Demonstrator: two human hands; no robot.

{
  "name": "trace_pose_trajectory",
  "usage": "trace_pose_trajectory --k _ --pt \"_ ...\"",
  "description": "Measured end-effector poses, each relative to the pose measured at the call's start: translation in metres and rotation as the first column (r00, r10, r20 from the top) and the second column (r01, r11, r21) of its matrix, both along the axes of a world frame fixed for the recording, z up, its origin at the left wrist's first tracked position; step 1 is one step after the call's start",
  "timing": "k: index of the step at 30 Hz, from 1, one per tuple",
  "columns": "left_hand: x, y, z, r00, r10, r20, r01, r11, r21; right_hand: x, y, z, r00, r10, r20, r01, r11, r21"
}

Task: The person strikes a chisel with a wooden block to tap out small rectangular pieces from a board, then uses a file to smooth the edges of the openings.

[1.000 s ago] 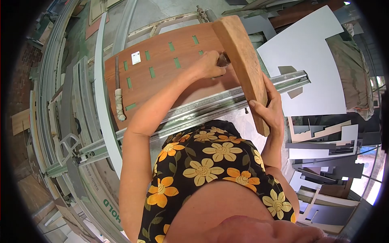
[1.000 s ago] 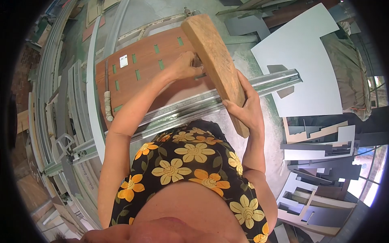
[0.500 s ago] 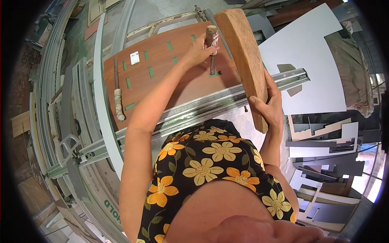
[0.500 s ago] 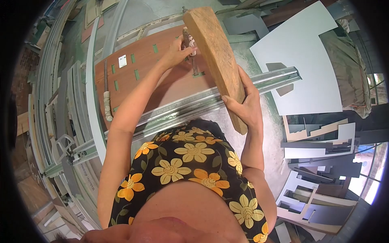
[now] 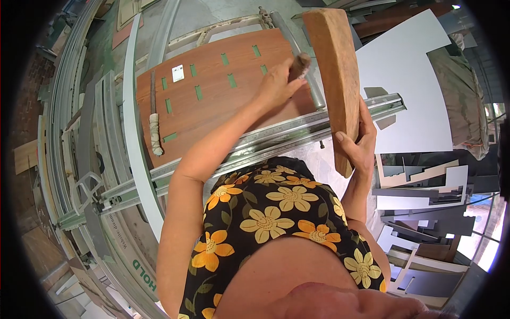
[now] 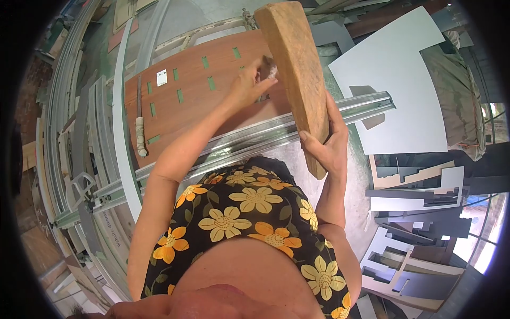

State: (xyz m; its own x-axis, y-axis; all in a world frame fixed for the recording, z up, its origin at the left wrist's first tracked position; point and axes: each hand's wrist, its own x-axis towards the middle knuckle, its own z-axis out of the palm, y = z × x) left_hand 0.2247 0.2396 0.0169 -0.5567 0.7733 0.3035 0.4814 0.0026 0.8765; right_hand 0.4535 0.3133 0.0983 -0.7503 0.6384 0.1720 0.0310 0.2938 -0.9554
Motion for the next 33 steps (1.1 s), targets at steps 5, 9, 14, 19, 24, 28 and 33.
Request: trace_pose_trajectory --k 5,9,14,19,24,28,33 --pt "0.036 0.002 -0.003 0.977 0.117 -0.18 -0.115 0.993 0.023 0.004 -0.003 0.001 0.968 -0.022 0.251 -0.023 0.985 0.172" --pt "0.057 -0.003 -0.004 0.972 0.145 -0.184 -0.136 0.989 0.061 0.023 0.001 -0.005 0.982 -0.083 0.169 0.054 0.985 0.167" --pt "0.079 -0.007 -0.007 0.968 0.155 -0.199 -0.14 0.986 0.088 0.043 0.003 -0.017 0.965 -0.137 0.225 0.101 0.981 0.164" --pt "0.088 -0.009 -0.009 0.965 0.174 -0.195 -0.153 0.981 0.121 0.057 0.004 -0.025 0.962 -0.176 0.21 0.14 0.975 0.175" --pt "0.091 -0.007 -0.011 0.965 0.188 -0.184 -0.171 0.98 0.106 0.056 -0.003 -0.026 0.962 -0.172 0.212 0.151 0.982 0.11" --pt "0.09 -0.008 -0.012 0.967 0.203 -0.155 -0.182 0.974 0.138 0.066 -0.004 -0.035 0.967 -0.169 0.191 0.14 0.978 0.156" --pt "0.089 -0.007 -0.013 0.966 0.2 -0.161 -0.179 0.974 0.137 0.069 -0.002 -0.041 0.967 -0.163 0.198 0.116 0.966 0.231"
